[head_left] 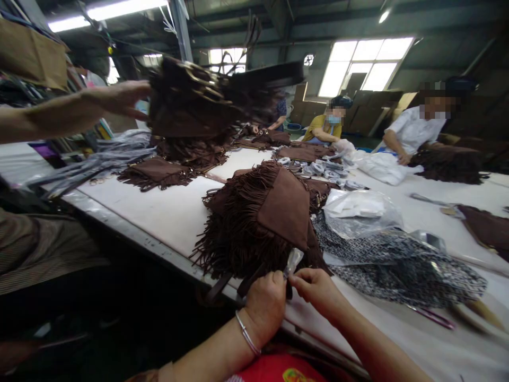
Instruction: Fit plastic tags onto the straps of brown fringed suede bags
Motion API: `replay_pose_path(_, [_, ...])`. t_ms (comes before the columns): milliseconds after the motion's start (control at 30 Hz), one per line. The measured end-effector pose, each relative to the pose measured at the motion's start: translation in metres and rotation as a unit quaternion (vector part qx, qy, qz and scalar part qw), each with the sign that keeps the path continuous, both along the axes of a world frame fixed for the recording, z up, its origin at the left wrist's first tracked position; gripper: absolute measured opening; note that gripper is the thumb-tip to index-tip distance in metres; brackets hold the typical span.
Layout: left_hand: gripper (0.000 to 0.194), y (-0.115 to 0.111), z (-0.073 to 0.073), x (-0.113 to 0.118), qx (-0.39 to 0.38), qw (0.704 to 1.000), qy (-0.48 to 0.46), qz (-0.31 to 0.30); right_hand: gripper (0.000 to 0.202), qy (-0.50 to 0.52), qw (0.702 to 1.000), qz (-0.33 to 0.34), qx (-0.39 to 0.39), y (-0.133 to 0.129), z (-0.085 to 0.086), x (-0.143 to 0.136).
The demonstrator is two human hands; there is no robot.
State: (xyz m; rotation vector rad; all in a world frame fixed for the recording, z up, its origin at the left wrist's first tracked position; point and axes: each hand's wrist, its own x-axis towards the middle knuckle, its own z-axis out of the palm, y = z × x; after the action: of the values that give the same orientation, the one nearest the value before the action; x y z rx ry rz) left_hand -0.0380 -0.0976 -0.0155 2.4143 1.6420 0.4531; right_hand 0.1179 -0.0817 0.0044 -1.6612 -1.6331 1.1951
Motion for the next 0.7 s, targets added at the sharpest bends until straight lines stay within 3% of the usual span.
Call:
replay_pose_path(300, [0.023, 0.002, -0.006, -0.002, -0.012, 1.000, -0.021, -0.005, 0.022, 0.052, 0.994, 0.065, 0.070, -0.009, 0.020, 0.002])
replay_pose_path(567, [0.025, 0.000, -0.010, -0.003, 0.000, 0.999, -0.036, -0.027, 0.029, 0.024, 0.991, 0.073, 0.108, 0.002, 0.006, -0.002])
replay_pose_path(700, [0.024, 0.000, -0.011, -0.003, 0.005, 0.999, -0.037, -0.031, 0.029, -0.014, 0.989, 0.093, 0.111, 0.003, 0.012, -0.003])
